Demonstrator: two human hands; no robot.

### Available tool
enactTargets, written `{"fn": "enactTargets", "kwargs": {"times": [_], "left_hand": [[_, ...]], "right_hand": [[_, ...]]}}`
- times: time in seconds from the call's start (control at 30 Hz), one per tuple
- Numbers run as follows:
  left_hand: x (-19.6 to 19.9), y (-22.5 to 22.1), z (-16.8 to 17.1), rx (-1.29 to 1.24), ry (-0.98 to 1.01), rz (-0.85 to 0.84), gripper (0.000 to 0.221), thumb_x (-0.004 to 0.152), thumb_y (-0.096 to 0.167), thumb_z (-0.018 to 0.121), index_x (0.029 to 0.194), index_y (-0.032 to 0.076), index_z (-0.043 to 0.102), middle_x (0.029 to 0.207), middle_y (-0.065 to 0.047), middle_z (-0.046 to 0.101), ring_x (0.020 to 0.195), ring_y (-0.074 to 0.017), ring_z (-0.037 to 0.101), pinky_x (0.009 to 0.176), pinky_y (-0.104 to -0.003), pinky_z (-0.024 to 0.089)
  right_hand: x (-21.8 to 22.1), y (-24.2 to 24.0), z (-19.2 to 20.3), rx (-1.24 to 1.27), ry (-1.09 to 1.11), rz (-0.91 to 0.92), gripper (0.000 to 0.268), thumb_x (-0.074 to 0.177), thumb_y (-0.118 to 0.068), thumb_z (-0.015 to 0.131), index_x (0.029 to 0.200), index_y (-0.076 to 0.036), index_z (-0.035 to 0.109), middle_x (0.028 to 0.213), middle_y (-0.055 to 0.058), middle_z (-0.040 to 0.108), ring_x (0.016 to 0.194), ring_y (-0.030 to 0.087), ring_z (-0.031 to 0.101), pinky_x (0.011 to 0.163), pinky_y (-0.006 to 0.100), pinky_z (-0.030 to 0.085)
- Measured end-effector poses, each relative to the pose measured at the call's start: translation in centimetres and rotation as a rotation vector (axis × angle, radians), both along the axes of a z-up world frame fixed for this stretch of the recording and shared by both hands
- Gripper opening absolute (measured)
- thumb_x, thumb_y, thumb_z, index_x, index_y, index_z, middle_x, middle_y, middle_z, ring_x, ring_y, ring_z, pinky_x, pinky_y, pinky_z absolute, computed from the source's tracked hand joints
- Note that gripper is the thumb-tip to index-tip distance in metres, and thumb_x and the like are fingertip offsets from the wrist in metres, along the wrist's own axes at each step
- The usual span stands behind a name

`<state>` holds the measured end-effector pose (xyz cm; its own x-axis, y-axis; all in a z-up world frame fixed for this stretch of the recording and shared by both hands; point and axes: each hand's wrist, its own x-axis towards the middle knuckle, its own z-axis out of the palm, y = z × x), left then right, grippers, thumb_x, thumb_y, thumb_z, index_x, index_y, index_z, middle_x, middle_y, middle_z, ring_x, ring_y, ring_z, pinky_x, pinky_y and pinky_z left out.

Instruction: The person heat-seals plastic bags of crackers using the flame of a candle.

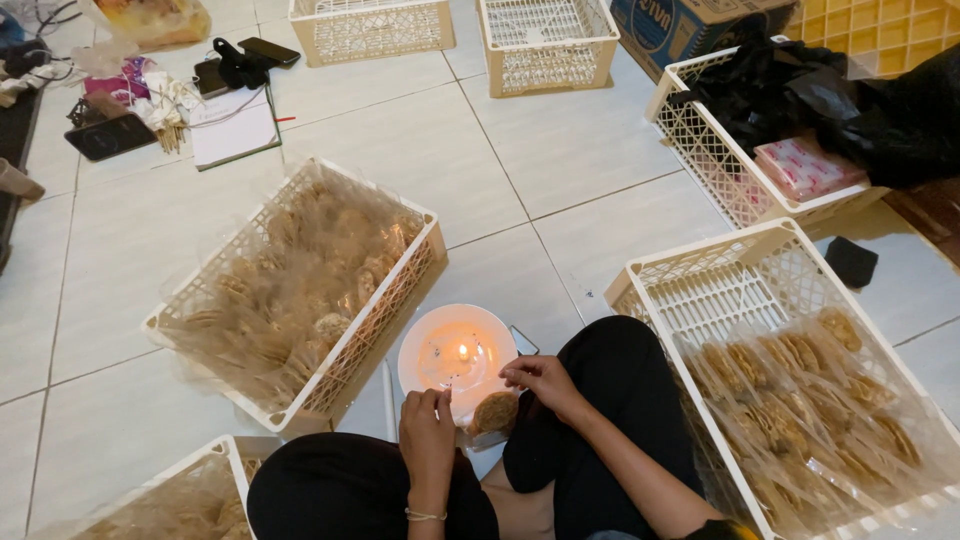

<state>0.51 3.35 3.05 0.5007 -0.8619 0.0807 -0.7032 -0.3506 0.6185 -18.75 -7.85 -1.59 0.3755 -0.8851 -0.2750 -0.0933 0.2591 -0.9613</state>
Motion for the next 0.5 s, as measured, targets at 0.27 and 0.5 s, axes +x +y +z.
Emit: {"fn": "enactTargets", "kwargs": {"times": [0.27, 0.5], "left_hand": [[-2.4, -0.8, -0.5, -0.197, -0.184, -0.126, 0.015, 0.093, 0.015, 0.066, 0.105, 0.008, 0.07, 0.107, -0.008, 0.063, 0.096, -0.0261, 0.062, 0.089, -0.041, 0.048], [-4.0, -1.1, -1.6, -0.191, -0.143, -0.27, 0.008, 0.095, 0.013, 0.061, 0.094, 0.007, 0.066, 0.088, -0.008, 0.058, 0.079, -0.026, 0.057, 0.076, -0.039, 0.049]], "right_hand": [[0.0, 0.3, 0.1, 0.004, -0.039, 0.079, 0.016, 0.09, -0.007, 0.074, 0.097, 0.005, 0.082, 0.082, 0.011, 0.077, 0.074, 0.013, 0.067, 0.07, 0.024, 0.055], [0.1, 0.3, 0.1, 0.032, -0.063, 0.112, 0.014, 0.087, -0.004, 0.077, 0.096, 0.006, 0.082, 0.086, 0.011, 0.078, 0.076, 0.015, 0.071, 0.072, 0.025, 0.058]]}}
